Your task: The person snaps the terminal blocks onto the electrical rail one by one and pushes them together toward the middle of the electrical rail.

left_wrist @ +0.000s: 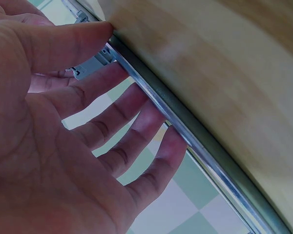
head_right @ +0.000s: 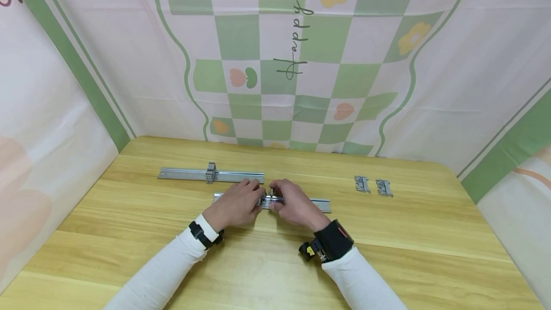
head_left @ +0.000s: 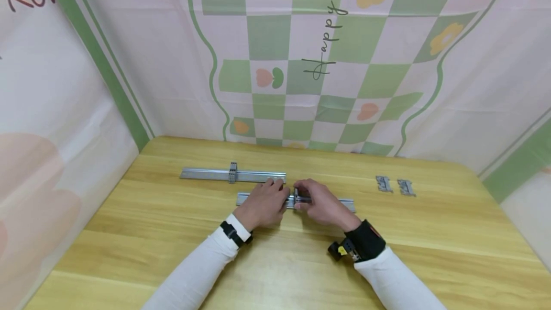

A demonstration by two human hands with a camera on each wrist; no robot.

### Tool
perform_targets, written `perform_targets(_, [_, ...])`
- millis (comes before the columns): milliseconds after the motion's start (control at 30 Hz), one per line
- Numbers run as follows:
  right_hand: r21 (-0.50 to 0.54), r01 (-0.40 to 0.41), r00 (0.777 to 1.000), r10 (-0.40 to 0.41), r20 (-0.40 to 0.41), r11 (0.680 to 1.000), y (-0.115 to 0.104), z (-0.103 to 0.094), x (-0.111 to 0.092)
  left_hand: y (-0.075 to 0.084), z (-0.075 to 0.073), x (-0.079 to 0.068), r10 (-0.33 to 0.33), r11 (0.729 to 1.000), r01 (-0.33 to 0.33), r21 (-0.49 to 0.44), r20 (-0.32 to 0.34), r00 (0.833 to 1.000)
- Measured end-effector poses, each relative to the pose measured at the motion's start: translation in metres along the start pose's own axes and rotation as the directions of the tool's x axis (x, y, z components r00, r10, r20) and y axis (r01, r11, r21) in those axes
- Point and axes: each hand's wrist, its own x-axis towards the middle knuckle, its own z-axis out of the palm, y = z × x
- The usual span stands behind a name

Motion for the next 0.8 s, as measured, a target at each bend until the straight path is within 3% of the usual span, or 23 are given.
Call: perform_targets(800, [0.004,0.004,1.0,-0.004,0.001,1.0,0.0014,0.0,-0.0011,-0.001,0.0018,0.0007,0.004,1.0,-0.004,0.0,-0.004,1.0])
